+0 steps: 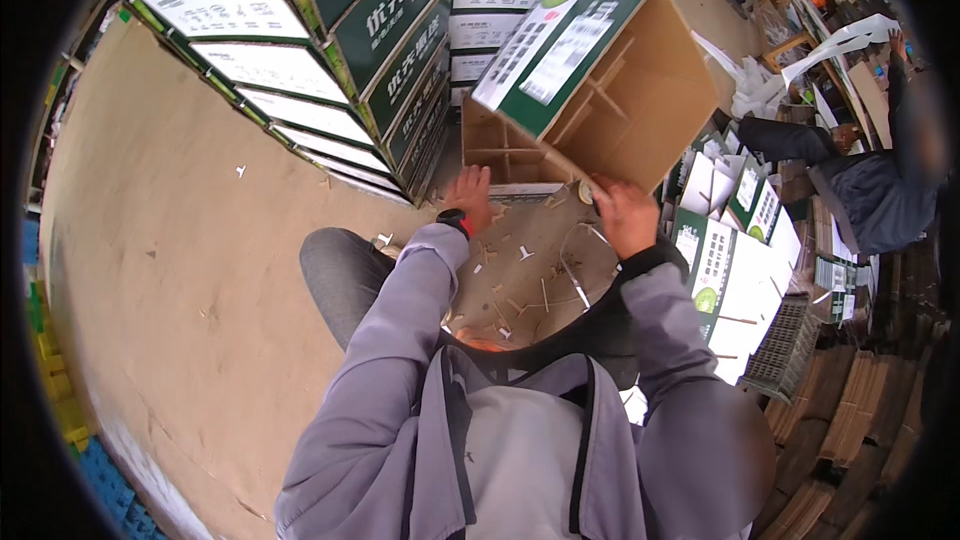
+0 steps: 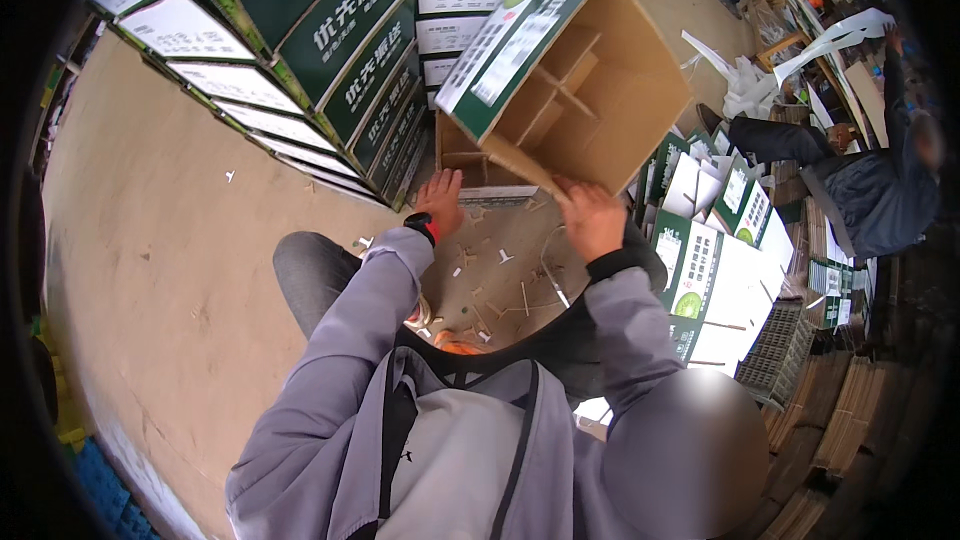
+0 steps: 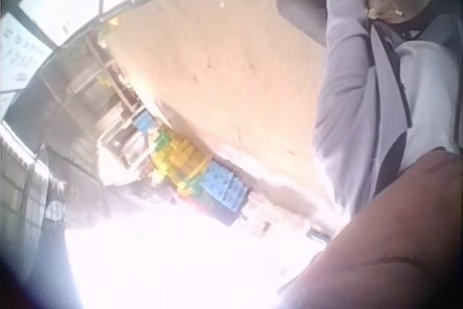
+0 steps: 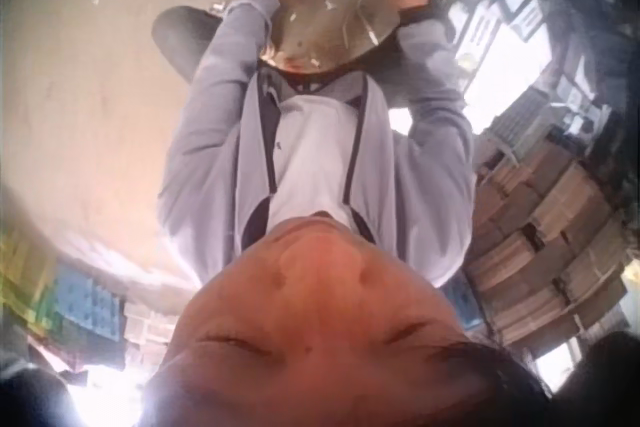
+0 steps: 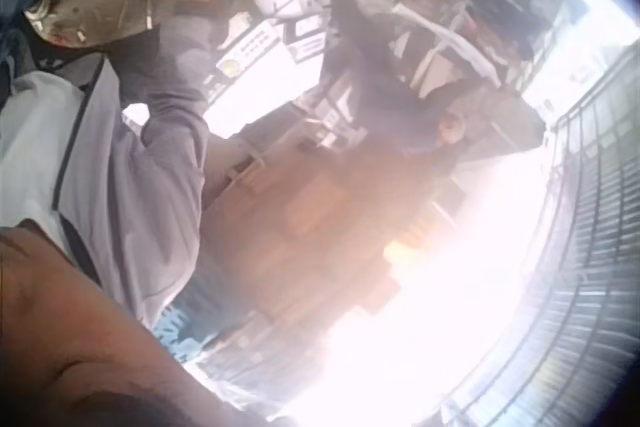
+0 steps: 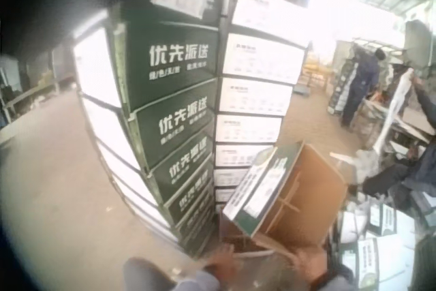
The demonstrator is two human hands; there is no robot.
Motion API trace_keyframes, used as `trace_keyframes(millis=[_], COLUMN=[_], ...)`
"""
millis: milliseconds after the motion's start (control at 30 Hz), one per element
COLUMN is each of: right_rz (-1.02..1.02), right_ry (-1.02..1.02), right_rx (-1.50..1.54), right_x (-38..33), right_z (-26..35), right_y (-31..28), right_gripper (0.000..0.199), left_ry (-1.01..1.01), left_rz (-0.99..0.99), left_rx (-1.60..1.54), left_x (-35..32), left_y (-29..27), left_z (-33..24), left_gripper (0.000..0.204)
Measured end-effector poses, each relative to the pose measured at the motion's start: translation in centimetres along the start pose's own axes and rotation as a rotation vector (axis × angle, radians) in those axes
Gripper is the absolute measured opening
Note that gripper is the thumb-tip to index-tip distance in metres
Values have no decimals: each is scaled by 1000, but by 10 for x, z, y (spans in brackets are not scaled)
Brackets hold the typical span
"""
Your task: The person assembles flat-packed cardboard boxes by folding flaps and tucking tabs into slots. The person repeatedly picks up flat boxes, folds them into shape, and stacks the finished boxes on a growing pile.
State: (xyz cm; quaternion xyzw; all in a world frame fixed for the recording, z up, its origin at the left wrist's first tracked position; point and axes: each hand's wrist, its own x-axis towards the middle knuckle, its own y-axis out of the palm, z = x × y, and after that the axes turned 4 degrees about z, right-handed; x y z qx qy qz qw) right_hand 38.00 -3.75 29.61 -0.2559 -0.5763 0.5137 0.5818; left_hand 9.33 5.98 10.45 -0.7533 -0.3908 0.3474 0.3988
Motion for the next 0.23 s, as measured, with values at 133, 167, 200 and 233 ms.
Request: trace_keyframes(millis=[133, 167, 200, 233], right_rz=[37, 87, 144, 197], right_ry=[-56, -48, -50, -104], right_rx=[-54, -92, -122, -111], right_x=[-13, -22, -31, -25], right_z=[-6, -14, -19, -17], right_y=[58, 72, 83, 97], right_gripper=[40, 44, 45, 46], left_ry=[-31, 16, 60, 30], left_rz=[102, 79, 57, -126], left_rx=[219, 255, 293, 337], left_x=[14, 17, 19, 18], left_y=[34, 48, 67, 110], left_z=[26, 29, 38, 81], left_gripper=[85, 85, 85, 86])
